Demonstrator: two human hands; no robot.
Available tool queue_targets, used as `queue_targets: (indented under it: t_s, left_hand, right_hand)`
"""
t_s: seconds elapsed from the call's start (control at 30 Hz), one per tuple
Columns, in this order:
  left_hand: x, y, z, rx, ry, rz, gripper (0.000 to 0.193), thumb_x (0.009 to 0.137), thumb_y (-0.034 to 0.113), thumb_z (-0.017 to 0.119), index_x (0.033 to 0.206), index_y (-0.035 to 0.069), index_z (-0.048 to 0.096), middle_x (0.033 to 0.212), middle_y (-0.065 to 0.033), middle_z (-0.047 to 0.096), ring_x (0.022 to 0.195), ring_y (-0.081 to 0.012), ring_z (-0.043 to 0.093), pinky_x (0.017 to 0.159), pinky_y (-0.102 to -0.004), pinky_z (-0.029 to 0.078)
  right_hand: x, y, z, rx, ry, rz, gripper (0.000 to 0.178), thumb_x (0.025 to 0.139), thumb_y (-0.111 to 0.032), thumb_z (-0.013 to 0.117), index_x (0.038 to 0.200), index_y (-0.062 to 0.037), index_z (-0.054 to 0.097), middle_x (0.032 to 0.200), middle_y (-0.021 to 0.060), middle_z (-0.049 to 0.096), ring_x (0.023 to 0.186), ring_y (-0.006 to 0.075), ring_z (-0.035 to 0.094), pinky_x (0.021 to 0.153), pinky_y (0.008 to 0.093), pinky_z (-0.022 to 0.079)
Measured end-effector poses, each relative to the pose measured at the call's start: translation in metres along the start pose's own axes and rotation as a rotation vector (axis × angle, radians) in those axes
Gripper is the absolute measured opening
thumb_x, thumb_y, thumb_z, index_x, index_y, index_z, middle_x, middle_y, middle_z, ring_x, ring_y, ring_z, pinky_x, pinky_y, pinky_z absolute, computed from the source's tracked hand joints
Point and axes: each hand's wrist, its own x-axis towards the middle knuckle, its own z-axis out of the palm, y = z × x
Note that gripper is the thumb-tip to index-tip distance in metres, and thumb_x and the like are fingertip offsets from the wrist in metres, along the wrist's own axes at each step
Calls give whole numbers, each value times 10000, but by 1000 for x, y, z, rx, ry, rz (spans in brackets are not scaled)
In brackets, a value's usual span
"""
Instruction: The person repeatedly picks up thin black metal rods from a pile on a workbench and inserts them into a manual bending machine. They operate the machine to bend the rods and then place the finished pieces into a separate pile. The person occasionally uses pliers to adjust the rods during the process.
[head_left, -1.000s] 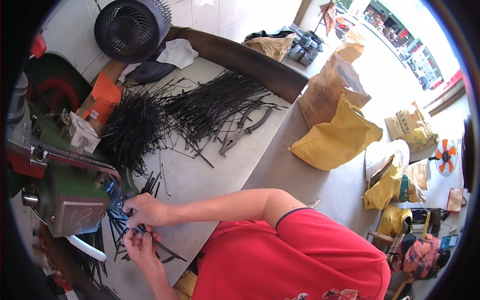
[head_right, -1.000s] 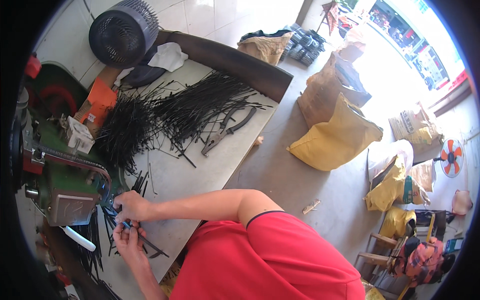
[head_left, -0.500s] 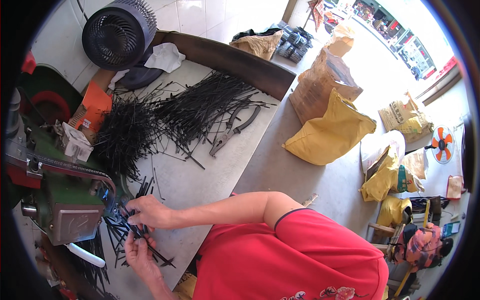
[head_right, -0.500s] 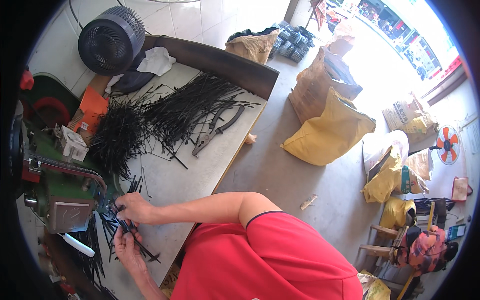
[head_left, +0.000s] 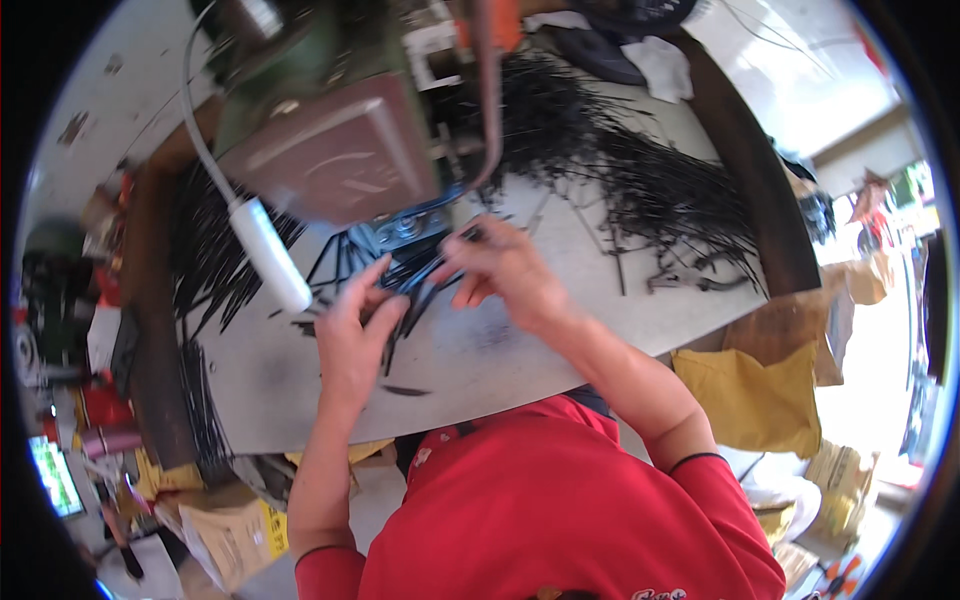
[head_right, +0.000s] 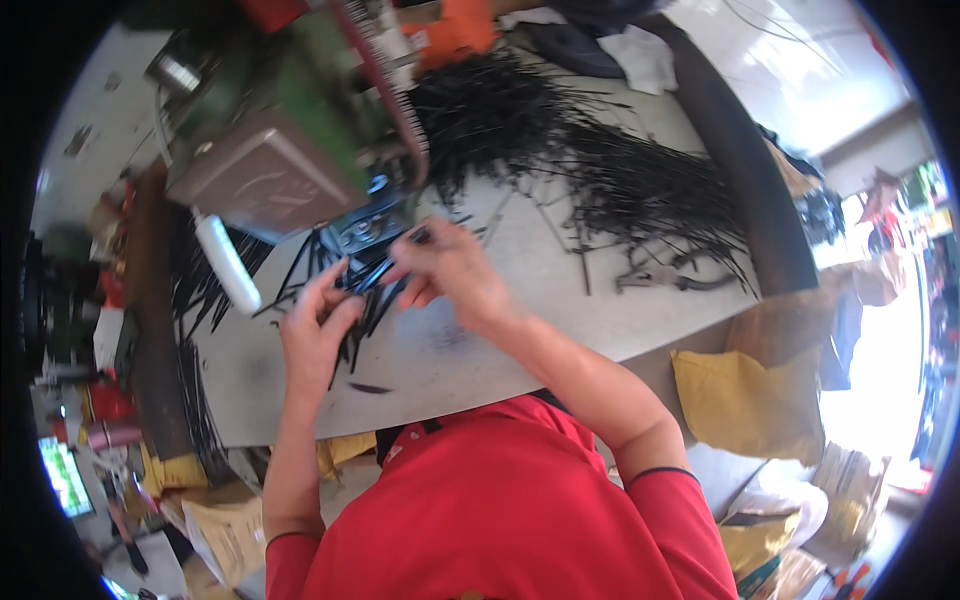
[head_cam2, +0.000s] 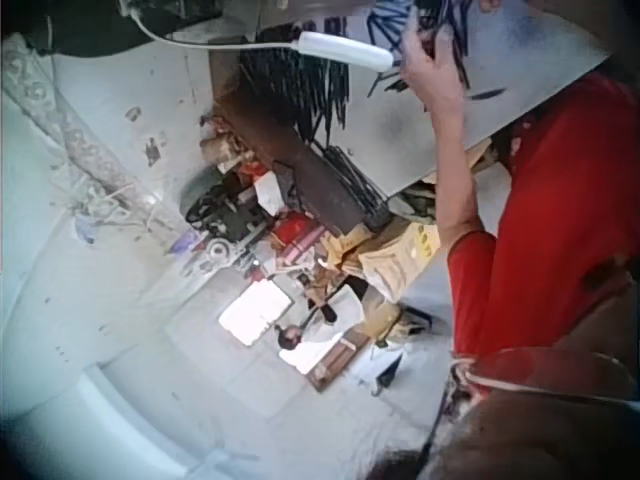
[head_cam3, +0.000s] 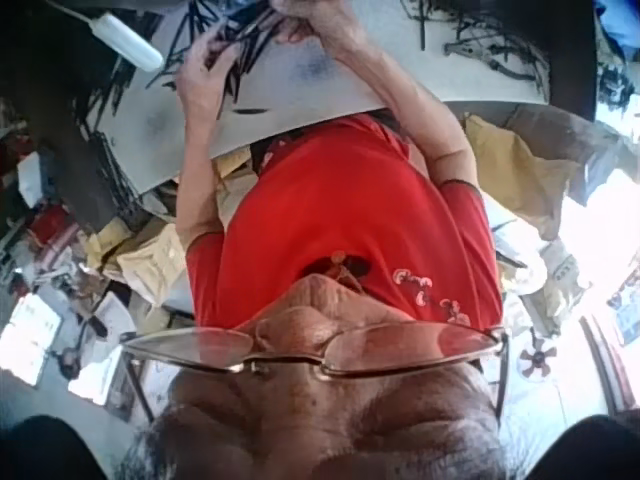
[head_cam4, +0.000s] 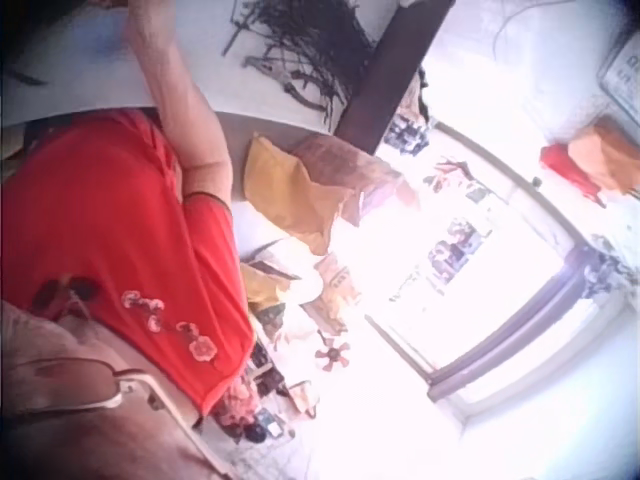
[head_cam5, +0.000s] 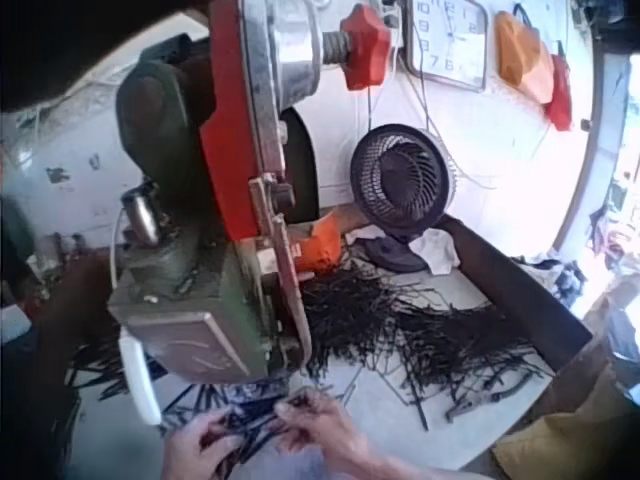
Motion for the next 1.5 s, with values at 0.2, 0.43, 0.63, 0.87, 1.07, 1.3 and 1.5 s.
queue_targets:
  t_s: [0.2,0.43,0.63,0.87,1.07,1.3,1.5]
  left_hand:
    - [31,-34,-18,-675,239,-171,238,815,93,701,1000,-21,603,819,-90,648,696,-128,612,671,-234,505]
    - [35,-16,6,-814,265,-55,205,892,42,600,1031,5,453,928,-159,630,871,-253,680,754,-288,558]
    - [38,-11,13,-809,262,-37,155,902,58,581,977,16,452,935,-198,642,868,-264,680,774,-286,560]
    - [37,-14,8,-872,297,-82,179,881,24,601,991,-14,464,923,-203,628,842,-274,683,718,-279,581]
    - [35,-20,8,-950,298,-137,164,878,22,605,977,-23,482,926,-204,631,840,-282,685,717,-278,583]
    - [32,-8,11,-889,311,-125,170,874,21,609,963,-23,472,937,-220,630,851,-280,682,723,-278,586]
    - [45,-26,6,-952,154,-245,112,885,34,585,946,-14,504,957,-217,648,867,-261,682,742,-254,583]
  right_hand:
    - [23,3,0,259,63,-38,207,986,-187,460,1096,-12,461,992,217,635,917,246,664,769,298,555]
    - [22,17,13,468,120,-163,264,982,-209,475,1137,4,469,1058,206,612,1012,259,634,865,320,539]
    - [25,22,9,498,129,-201,229,974,-196,491,1091,1,497,1037,193,629,1004,266,642,867,321,544]
    - [25,22,15,499,126,-211,178,968,-166,500,1038,-2,512,1043,203,629,987,275,651,847,329,556]
    - [24,26,17,469,131,-219,172,964,-161,508,1026,-1,509,1036,199,628,992,284,649,854,339,554]
    - [22,21,16,471,161,-233,172,968,-164,499,1031,-4,507,1033,202,630,986,280,650,844,335,551]
    - [23,21,13,433,141,-246,214,970,-174,497,1063,17,475,1021,219,626,979,282,649,854,336,544]
